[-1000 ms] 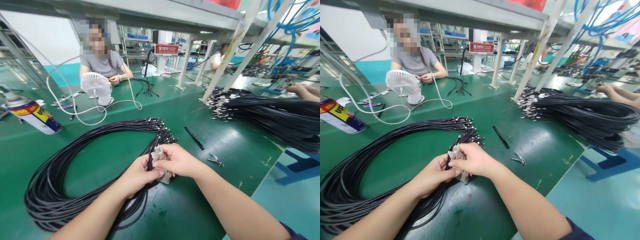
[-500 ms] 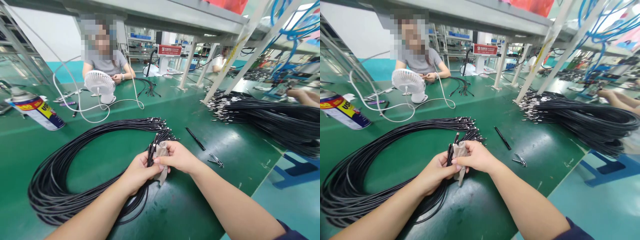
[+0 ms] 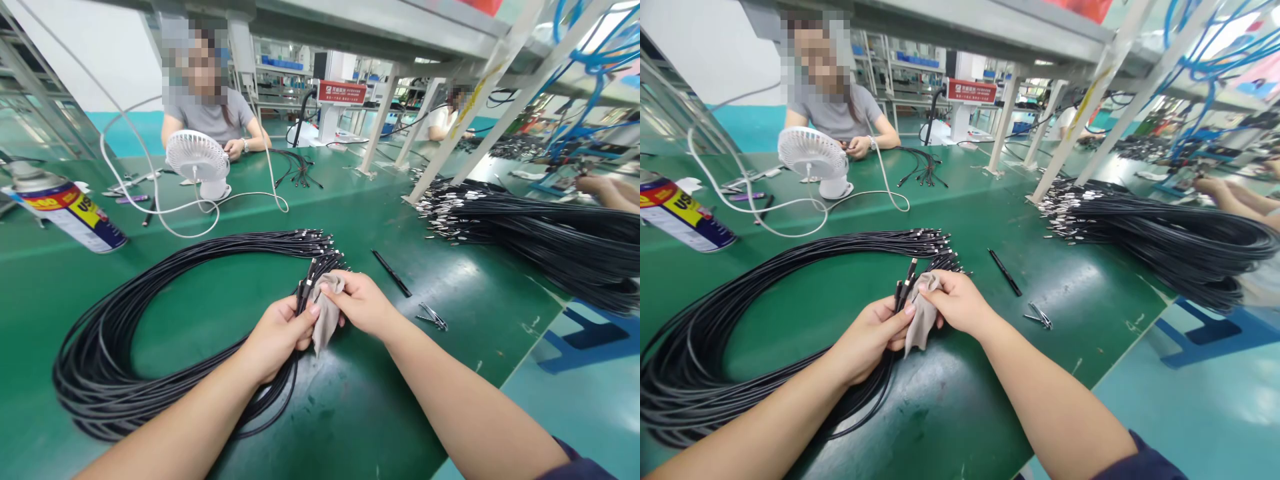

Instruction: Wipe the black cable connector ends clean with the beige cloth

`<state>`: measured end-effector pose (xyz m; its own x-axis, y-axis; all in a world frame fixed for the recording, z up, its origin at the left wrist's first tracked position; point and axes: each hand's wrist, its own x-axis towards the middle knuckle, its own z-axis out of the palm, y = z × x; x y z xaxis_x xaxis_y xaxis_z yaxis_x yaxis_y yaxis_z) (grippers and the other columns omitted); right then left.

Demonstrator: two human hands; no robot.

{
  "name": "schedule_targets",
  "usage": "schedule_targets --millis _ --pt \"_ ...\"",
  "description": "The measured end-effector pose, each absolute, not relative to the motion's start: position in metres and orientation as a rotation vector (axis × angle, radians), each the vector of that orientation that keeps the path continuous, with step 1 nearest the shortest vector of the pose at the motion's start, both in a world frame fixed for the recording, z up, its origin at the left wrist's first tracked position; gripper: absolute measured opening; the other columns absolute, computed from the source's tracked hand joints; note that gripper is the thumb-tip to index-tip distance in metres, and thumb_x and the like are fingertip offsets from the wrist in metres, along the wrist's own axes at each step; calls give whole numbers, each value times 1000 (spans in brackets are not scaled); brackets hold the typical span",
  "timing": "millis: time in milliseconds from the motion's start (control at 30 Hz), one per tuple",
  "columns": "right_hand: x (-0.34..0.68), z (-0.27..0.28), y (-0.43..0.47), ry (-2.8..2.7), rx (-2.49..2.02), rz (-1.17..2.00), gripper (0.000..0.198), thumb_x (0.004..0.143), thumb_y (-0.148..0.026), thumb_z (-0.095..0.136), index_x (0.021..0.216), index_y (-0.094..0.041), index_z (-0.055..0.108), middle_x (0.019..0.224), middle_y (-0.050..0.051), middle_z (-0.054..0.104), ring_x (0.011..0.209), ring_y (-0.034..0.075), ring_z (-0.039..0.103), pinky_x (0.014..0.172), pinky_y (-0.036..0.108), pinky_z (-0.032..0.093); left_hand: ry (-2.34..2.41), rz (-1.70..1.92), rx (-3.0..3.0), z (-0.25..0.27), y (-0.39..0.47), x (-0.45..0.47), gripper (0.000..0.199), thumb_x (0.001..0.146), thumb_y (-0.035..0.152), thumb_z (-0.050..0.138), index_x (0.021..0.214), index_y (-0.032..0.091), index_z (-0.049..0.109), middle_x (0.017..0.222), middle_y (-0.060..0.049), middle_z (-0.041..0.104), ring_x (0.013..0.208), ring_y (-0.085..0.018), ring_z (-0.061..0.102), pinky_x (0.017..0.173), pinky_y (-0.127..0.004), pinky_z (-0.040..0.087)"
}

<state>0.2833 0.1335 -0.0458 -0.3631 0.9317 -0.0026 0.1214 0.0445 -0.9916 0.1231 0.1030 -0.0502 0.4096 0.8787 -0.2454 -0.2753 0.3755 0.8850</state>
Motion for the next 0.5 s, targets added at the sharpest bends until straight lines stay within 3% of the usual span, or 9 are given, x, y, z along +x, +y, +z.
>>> schedule_targets --millis 100,233,367,500 --pt "288 -40 132 -1873 -1145 1036 19 86 -28 50 70 -19 50 54 -5 47 45 9 45 44 20 38 820 867 868 -53 104 124 41 69 47 77 67 15 52 48 10 33 43 -3 21 42 -19 17" --pt "292 -42 133 -2088 -1049 629 15 81 -11 45 68 -18 49 61 -2 52 56 11 47 55 21 36 811 845 877 -58 106 123 41 70 48 76 67 16 51 47 10 35 42 -3 23 40 -19 20" --pt "292 -50 133 -2130 -1023 448 16 73 -5 42 74 -18 52 67 1 56 61 13 49 60 23 38 799 847 864 -60 107 123 37 72 44 76 69 15 53 51 9 39 42 -2 25 40 -18 20" --pt "293 -45 134 -2077 -1089 442 15 75 -7 43 70 -19 50 64 0 54 58 13 48 58 23 37 800 842 833 -60 108 122 37 72 43 77 68 13 55 54 7 43 42 -1 26 40 -17 19"
